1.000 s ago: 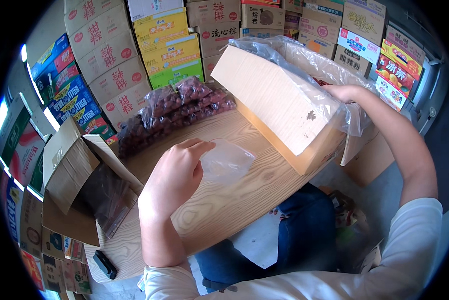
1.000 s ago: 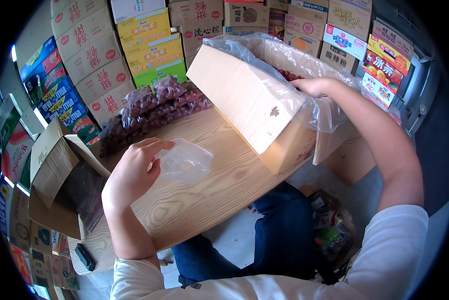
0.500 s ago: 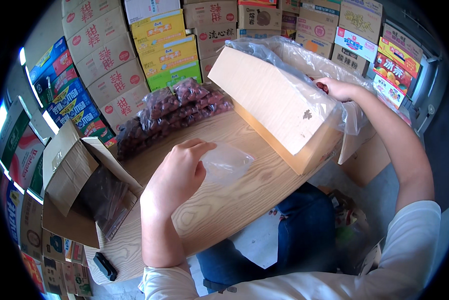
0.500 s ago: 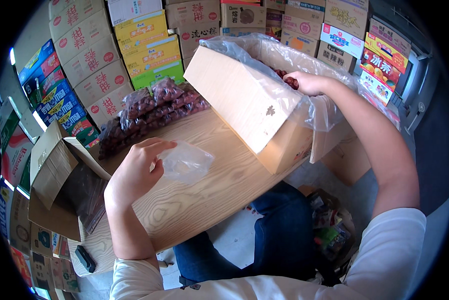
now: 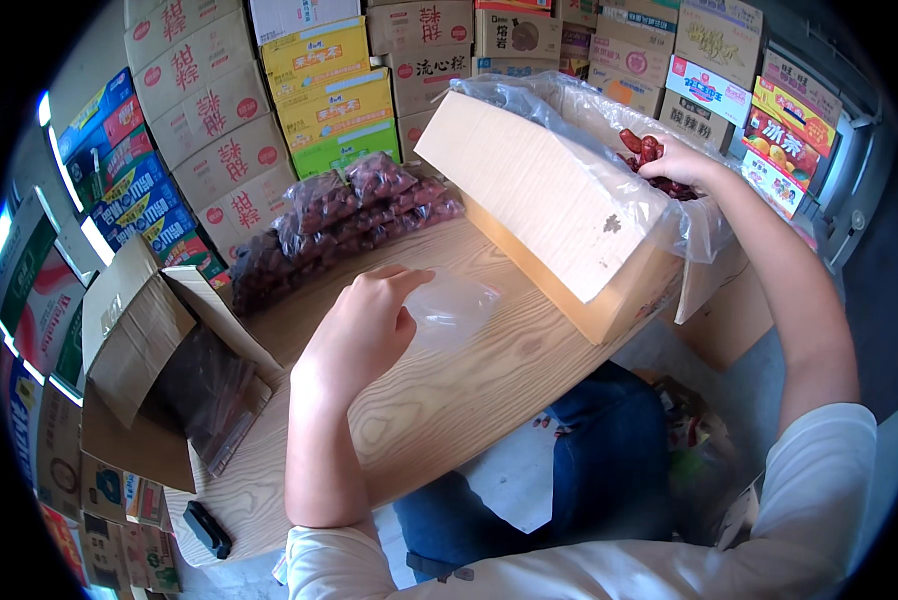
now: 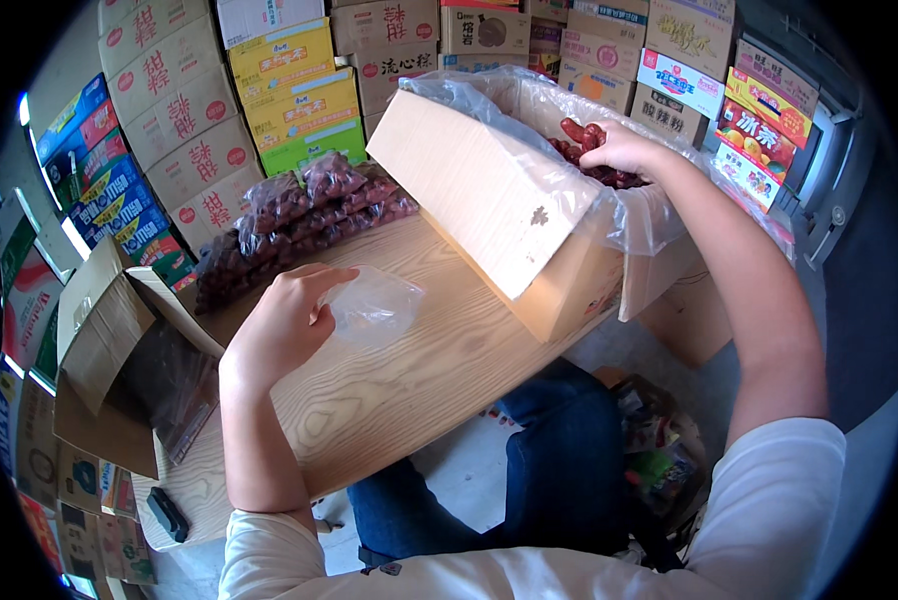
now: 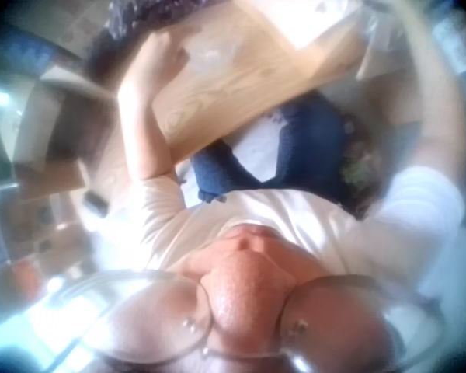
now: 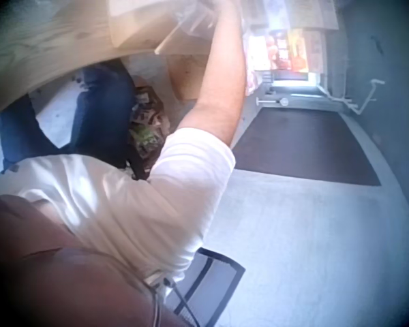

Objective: The person repeatedly scoops dried red dates from a large cardboard box into small clear plastic bags, seals each bag, and stacks them on a wooden table. The process continues with multiple bags being filled and sealed in sequence.

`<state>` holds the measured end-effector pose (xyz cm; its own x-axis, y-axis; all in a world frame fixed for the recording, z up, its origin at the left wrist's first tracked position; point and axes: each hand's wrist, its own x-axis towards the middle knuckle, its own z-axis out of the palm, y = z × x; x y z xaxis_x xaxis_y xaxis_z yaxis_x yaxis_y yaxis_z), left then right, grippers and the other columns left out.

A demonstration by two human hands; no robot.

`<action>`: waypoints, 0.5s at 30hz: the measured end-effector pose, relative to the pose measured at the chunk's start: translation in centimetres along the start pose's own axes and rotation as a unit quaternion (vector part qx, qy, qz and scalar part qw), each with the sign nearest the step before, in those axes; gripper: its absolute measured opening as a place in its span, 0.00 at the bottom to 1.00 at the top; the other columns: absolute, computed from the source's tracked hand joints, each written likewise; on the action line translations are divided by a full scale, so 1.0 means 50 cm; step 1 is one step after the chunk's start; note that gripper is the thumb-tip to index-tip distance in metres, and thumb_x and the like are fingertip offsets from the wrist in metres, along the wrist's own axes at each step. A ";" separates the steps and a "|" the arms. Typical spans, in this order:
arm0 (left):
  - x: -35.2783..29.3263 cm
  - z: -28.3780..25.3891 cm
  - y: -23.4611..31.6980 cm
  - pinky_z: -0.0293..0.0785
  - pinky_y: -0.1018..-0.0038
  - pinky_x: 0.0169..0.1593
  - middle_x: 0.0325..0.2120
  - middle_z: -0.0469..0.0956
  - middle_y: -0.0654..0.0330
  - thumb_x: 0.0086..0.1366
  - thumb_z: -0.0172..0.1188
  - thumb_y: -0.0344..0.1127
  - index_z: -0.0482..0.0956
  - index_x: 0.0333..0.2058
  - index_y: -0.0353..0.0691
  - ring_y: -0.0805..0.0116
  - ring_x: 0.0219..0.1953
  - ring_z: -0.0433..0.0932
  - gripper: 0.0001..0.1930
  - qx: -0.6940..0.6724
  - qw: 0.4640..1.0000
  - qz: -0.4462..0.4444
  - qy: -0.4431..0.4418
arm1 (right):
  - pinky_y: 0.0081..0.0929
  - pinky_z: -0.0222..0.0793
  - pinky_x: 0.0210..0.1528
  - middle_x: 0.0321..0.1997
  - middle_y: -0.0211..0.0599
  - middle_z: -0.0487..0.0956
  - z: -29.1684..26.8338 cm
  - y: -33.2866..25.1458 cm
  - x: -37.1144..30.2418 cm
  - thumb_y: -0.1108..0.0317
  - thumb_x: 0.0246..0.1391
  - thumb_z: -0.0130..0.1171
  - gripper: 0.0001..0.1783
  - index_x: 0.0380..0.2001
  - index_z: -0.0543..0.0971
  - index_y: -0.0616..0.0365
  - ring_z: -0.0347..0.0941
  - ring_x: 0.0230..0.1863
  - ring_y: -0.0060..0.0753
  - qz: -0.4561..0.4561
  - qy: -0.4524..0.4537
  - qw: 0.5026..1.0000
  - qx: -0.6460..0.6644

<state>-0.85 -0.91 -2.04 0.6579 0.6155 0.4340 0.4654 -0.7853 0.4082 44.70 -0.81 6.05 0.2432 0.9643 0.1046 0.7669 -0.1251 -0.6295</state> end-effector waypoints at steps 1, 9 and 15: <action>0.000 0.001 -0.004 0.75 0.71 0.37 0.37 0.77 0.47 0.50 0.50 0.16 0.76 0.48 0.33 0.57 0.30 0.78 0.24 -0.003 1.000 -0.002 -0.002 | 0.22 0.65 0.39 0.30 0.27 0.73 -0.005 -0.004 0.000 0.73 0.39 0.61 0.14 0.32 0.71 0.58 0.68 0.33 0.19 -0.017 0.002 1.000 -0.026; 0.014 0.020 -0.036 0.74 0.68 0.37 0.38 0.76 0.45 0.48 0.51 0.17 0.76 0.48 0.32 0.54 0.32 0.77 0.25 -0.002 1.000 -0.018 0.017 | 0.22 0.68 0.34 0.27 0.29 0.72 -0.039 -0.071 -0.001 0.72 0.39 0.62 0.17 0.36 0.71 0.59 0.71 0.28 0.22 -0.070 0.067 0.993 -0.061; 0.019 0.030 -0.086 0.74 0.69 0.39 0.40 0.77 0.44 0.47 0.53 0.17 0.75 0.48 0.30 0.51 0.34 0.78 0.25 0.050 0.996 -0.008 0.070 | 0.16 0.60 0.19 0.26 0.25 0.69 0.023 -0.280 -0.026 0.73 0.39 0.60 0.16 0.33 0.68 0.56 0.66 0.23 0.14 -0.151 -0.042 0.986 -0.057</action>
<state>-1.33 2.95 -4.57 0.5637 0.6264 0.5384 0.5373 -0.7731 0.3370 32.96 -0.03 13.85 -0.0532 0.9769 0.2068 0.8594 0.1503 -0.4888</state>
